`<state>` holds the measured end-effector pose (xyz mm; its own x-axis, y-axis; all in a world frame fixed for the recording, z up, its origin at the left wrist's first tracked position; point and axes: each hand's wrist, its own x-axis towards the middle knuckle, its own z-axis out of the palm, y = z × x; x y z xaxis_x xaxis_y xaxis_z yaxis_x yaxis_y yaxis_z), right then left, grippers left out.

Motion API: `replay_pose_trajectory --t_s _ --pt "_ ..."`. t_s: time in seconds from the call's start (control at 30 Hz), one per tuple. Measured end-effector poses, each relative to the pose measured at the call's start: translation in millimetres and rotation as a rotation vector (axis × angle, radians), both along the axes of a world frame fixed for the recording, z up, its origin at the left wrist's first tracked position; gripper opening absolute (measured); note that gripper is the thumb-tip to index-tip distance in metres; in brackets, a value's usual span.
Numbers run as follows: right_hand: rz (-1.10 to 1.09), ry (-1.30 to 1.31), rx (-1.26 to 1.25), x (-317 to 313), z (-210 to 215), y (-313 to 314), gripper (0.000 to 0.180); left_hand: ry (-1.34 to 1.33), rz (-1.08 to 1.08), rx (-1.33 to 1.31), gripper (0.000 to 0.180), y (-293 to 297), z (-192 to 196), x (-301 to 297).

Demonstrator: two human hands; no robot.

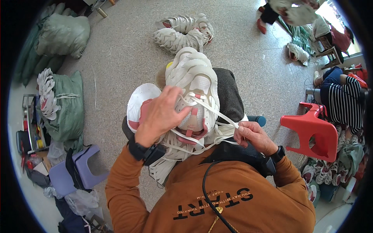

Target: Lacing a pair of white and pink sneakers in a shoe manufacturing facility.

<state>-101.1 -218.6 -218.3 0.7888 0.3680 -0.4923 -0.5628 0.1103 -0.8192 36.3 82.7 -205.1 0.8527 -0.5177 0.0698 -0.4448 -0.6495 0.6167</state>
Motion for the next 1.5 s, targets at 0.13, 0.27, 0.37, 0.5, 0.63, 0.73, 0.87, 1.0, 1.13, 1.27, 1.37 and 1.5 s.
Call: replay_pose_trajectory --t_s 0.13,0.27,0.37,0.5,0.63,0.73,0.87,1.0,1.13,1.27,1.37,1.5 --pt "0.046 -0.092 -0.091 -12 26 9 0.036 0.055 0.038 -0.07 0.026 -8 -17 6" --pt "0.109 -0.069 -0.049 -39 12 4 0.037 0.145 0.096 -0.099 0.024 -6 -21 5" --pt "0.02 -0.03 -0.057 -45 10 2 0.036 0.092 0.07 -0.113 0.022 -8 -19 -1" --pt "-0.044 -0.065 0.012 -43 11 -7 0.034 0.231 0.06 -0.182 0.016 18 -20 2" --pt "-0.192 -0.104 0.151 -34 17 -21 0.031 0.67 0.116 -0.329 0.019 60 26 4" --pt "-0.234 -0.103 0.214 -28 12 -43 0.035 0.748 0.221 -0.336 0.02 117 41 2" --pt "-0.43 -0.273 0.398 -26 10 -68 0.044 0.701 0.3 -0.374 0.017 187 61 -6" --pt "-0.45 -0.451 0.656 -21 13 -89 0.048 0.356 0.457 -0.111 0.017 224 58 0" --pt "-0.464 -0.48 0.761 -21 18 -97 0.046 -0.238 0.195 0.291 0.022 166 47 -6" --pt "-0.297 -0.562 0.472 -5 36 -87 0.039 -0.218 0.043 0.099 0.019 71 42 -24" --pt "-0.274 -0.694 0.282 8 59 -78 0.036 -0.286 -0.102 0.074 0.02 22 34 -32" --pt "-0.076 -0.633 -0.169 13 76 -101 0.018 -0.321 -0.195 0.05 0.023 -6 14 -25"
